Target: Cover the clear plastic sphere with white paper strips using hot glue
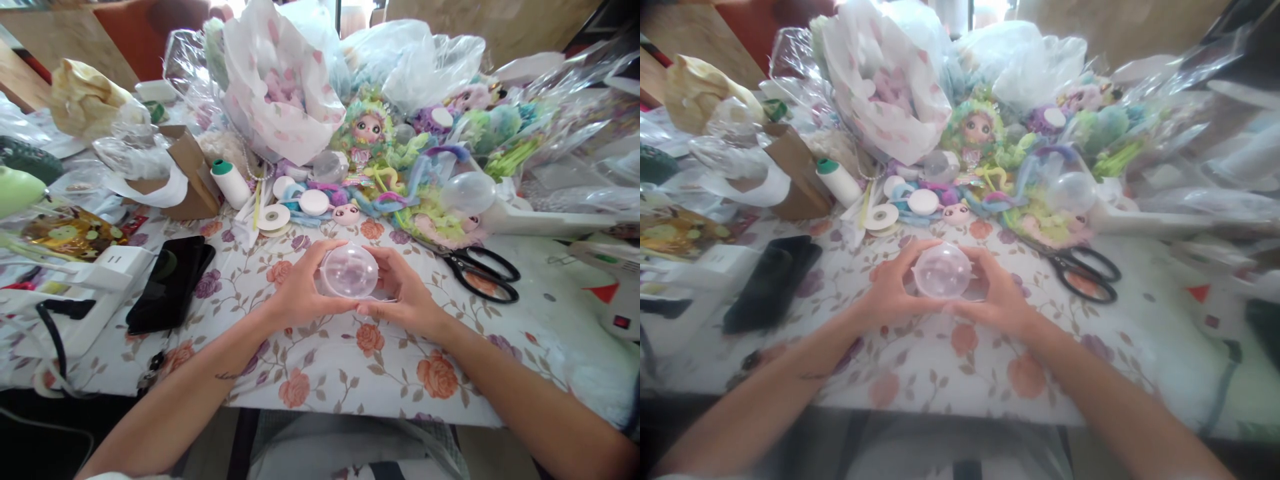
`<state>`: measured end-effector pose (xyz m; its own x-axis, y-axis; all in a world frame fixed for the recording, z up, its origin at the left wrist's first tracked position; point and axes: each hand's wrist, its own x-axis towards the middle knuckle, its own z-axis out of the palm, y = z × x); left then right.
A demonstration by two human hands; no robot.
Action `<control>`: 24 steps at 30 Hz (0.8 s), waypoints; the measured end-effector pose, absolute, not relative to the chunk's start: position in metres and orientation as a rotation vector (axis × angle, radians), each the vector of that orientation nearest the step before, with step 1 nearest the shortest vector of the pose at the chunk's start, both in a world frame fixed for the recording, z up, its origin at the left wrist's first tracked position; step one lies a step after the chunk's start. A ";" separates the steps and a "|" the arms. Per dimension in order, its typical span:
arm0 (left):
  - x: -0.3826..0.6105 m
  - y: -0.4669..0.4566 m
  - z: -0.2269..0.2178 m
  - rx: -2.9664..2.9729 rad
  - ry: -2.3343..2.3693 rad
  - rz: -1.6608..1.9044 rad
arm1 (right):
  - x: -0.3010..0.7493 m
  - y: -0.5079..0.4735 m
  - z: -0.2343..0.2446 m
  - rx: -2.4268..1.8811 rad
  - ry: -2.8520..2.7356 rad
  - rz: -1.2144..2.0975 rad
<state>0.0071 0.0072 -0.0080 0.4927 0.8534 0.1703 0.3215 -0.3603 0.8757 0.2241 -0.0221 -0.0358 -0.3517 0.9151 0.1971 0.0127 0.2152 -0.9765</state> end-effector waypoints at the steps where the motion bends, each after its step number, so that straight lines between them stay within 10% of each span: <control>1: 0.007 0.007 -0.008 1.913 0.967 0.811 | 0.224 -0.022 -0.036 -0.908 -1.590 1.264; 24: -0.005 0.016 -0.010 1.842 0.899 0.748 | 0.225 -0.023 -0.034 -0.914 -1.556 1.275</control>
